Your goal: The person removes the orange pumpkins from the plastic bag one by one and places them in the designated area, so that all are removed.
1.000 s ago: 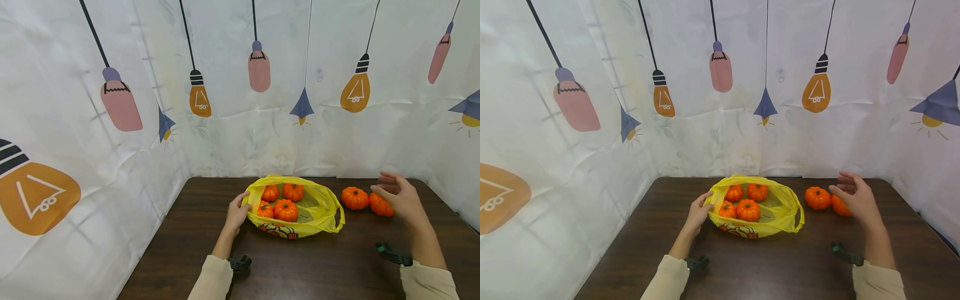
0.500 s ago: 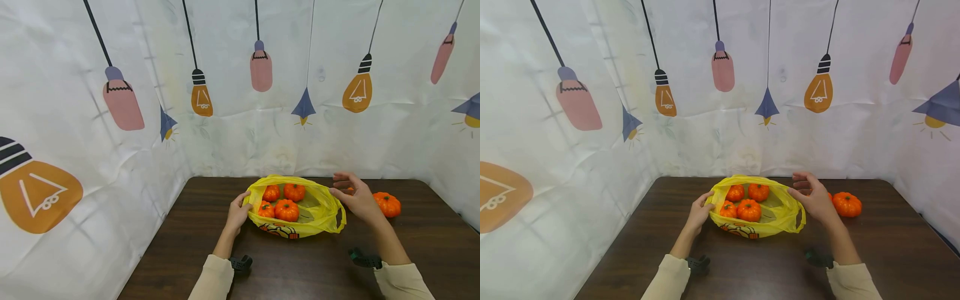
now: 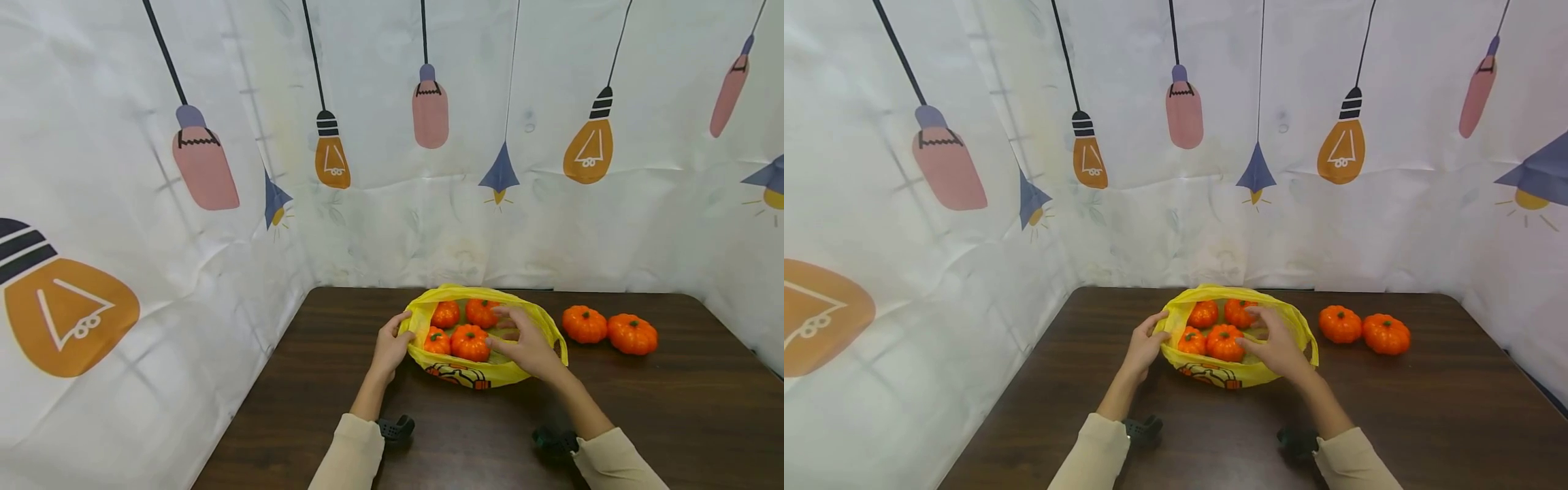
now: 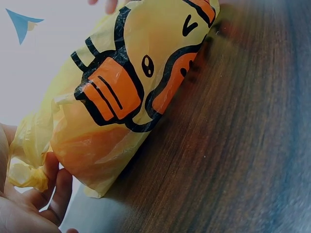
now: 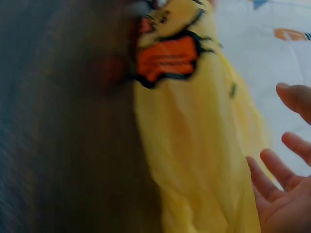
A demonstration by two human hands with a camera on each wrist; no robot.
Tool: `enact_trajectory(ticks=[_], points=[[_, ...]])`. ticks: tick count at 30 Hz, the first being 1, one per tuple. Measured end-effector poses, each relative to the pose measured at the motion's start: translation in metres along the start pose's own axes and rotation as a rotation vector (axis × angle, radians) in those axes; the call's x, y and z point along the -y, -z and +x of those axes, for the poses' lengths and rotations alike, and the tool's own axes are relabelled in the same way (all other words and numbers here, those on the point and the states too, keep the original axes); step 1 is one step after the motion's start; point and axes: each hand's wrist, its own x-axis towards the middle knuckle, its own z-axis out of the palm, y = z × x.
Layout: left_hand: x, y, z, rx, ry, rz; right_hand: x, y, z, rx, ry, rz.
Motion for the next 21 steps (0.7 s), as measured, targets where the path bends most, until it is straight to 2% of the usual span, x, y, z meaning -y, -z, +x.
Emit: enact_trajectory(ticks=[3, 6, 11, 21], points=[[0.004, 0.0, 0.004, 0.003, 0.015, -0.006, -0.005, -0.012, 0.001, 0.011, -0.033, -0.024], [0.018, -0.002, 0.014, -0.004, 0.025, -0.006, -0.009, -0.02, 0.001, 0.015, -0.072, -0.032], [0.036, -0.003, 0.026, -0.02, 0.005, 0.003, -0.015, -0.027, 0.003, 0.013, -0.081, -0.037], [0.037, -0.002, 0.023, -0.009, 0.003, -0.018, -0.019, -0.028, 0.009, 0.091, -0.133, -0.076]])
